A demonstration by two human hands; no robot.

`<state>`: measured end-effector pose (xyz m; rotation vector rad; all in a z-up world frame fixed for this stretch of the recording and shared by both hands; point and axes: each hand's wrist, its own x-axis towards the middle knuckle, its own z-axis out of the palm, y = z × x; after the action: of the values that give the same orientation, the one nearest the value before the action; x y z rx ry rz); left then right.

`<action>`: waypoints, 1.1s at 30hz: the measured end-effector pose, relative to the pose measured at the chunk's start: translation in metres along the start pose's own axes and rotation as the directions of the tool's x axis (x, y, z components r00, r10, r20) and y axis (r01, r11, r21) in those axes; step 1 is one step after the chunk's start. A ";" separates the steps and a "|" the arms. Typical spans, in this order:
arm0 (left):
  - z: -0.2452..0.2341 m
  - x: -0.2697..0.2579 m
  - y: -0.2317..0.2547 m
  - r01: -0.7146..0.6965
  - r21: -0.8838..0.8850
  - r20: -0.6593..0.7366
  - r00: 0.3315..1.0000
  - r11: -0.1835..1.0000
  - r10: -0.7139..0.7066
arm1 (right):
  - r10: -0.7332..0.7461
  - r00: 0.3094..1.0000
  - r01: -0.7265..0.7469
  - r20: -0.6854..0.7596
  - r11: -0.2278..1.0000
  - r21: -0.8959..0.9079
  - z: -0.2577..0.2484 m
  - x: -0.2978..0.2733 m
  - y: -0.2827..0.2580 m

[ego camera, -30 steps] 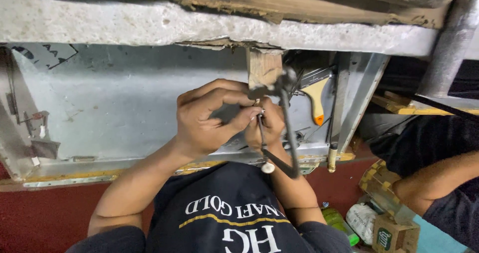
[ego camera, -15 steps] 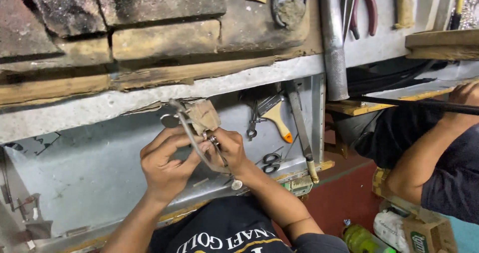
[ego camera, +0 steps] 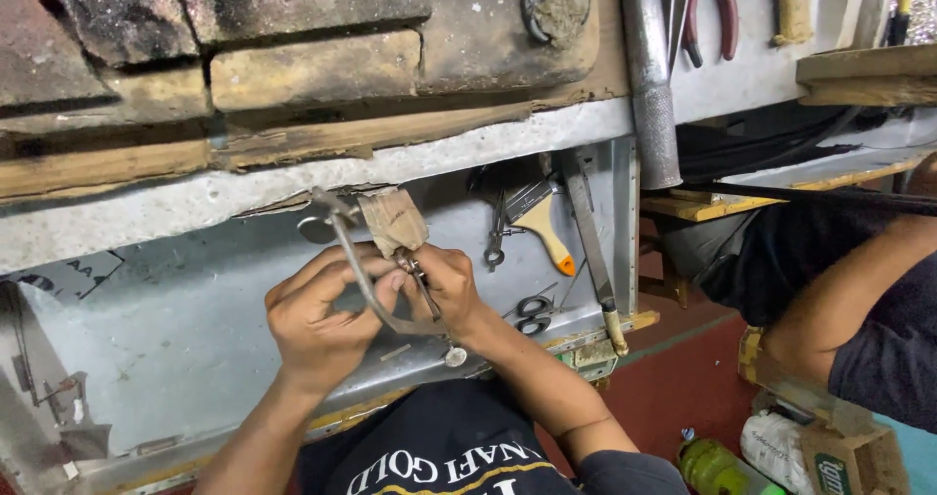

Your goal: The person cleans the workbench, measures a small metal piece with calipers, and then uses a jeweler's saw to cut it.

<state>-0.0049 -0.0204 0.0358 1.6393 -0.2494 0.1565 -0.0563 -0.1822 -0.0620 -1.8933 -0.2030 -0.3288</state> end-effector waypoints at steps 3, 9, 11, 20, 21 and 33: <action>0.002 -0.003 -0.002 -0.036 0.018 -0.024 0.999 0.999 0.036 | -0.009 1.000 0.008 -0.003 1.000 -0.014 0.001 -0.008 0.012; 0.001 -0.009 -0.008 -0.051 0.072 -0.063 0.996 0.996 0.055 | -0.064 0.998 0.065 0.012 0.998 -0.024 0.001 -0.009 0.011; 0.002 -0.011 -0.009 -0.049 -0.072 -0.094 0.995 0.996 0.042 | -0.094 0.992 0.102 0.085 0.990 -0.096 -0.006 -0.008 0.003; -0.008 -0.014 -0.017 0.010 -0.136 -0.031 0.999 0.991 -0.015 | 0.052 0.999 -0.052 0.000 0.998 -0.038 0.007 0.020 -0.035; -0.009 -0.012 -0.017 0.013 -0.137 -0.031 0.999 0.990 -0.017 | 0.054 0.999 -0.054 0.001 0.998 -0.039 0.003 0.011 -0.024; -0.014 -0.010 -0.017 0.019 -0.090 0.033 0.999 0.996 -0.016 | -0.049 0.998 0.051 0.034 0.996 -0.077 -0.003 -0.022 0.020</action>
<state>-0.0093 -0.0044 0.0185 1.5551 -0.2628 0.1043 -0.0716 -0.1915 -0.0858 -1.9739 -0.2622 -0.3450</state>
